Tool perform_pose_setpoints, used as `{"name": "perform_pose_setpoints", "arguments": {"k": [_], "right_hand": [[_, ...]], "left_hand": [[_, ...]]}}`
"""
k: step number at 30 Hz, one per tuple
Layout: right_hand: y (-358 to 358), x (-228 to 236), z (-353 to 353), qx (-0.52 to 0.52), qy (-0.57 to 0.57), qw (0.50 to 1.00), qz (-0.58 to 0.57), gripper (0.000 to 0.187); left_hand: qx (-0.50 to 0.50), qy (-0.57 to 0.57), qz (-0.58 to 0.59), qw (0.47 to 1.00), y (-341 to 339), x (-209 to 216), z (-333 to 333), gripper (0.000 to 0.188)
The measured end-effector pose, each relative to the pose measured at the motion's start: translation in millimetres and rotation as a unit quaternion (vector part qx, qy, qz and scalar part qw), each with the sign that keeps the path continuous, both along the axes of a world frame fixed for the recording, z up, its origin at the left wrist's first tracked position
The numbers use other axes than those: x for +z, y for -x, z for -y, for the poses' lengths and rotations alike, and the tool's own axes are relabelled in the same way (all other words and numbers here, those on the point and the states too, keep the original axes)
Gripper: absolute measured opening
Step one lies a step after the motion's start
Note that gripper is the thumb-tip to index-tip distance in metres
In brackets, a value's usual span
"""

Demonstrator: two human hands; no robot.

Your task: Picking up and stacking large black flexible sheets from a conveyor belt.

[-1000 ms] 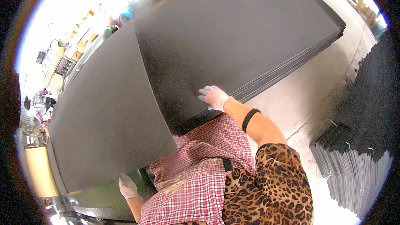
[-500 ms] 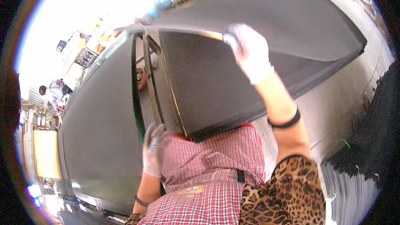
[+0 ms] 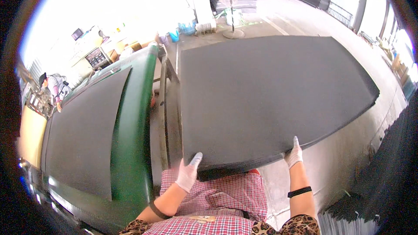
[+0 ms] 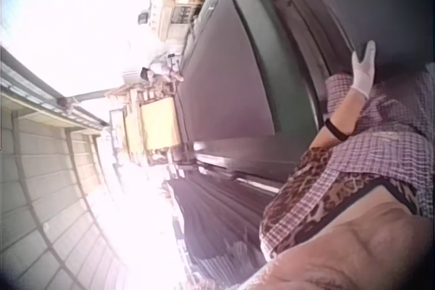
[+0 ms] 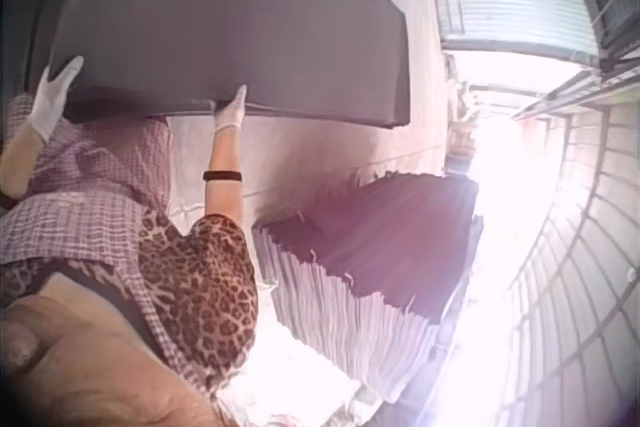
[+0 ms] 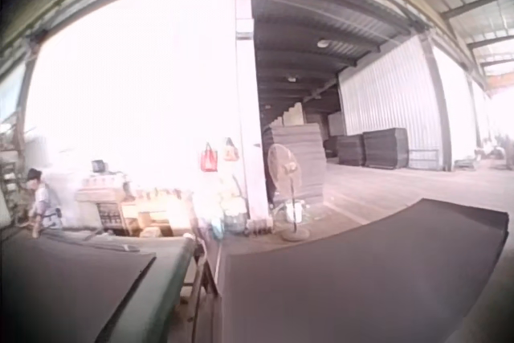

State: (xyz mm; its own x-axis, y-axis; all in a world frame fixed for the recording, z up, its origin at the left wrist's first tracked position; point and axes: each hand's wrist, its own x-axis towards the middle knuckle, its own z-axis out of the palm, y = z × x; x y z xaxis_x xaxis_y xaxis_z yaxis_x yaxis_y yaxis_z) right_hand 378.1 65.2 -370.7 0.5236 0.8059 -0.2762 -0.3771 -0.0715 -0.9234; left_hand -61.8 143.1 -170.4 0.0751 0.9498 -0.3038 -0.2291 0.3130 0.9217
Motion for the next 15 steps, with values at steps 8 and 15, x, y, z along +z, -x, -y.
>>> {"name": "perform_pose_setpoints", "arguments": {"k": [8, 15], "right_hand": [[176, 140, -19, -0.09, 0.002, 0.967, -0.237, 0.036], [77, 151, 69, -0.236, -0.017, 0.971, -0.047, 0.054]], "left_hand": [[0.149, 0.003, 0.092, 0.985, 132, 47, 15, 0.034], [0.345, -0.121, 0.11, 0.924, 386, 69, 72, 0.051]]}}
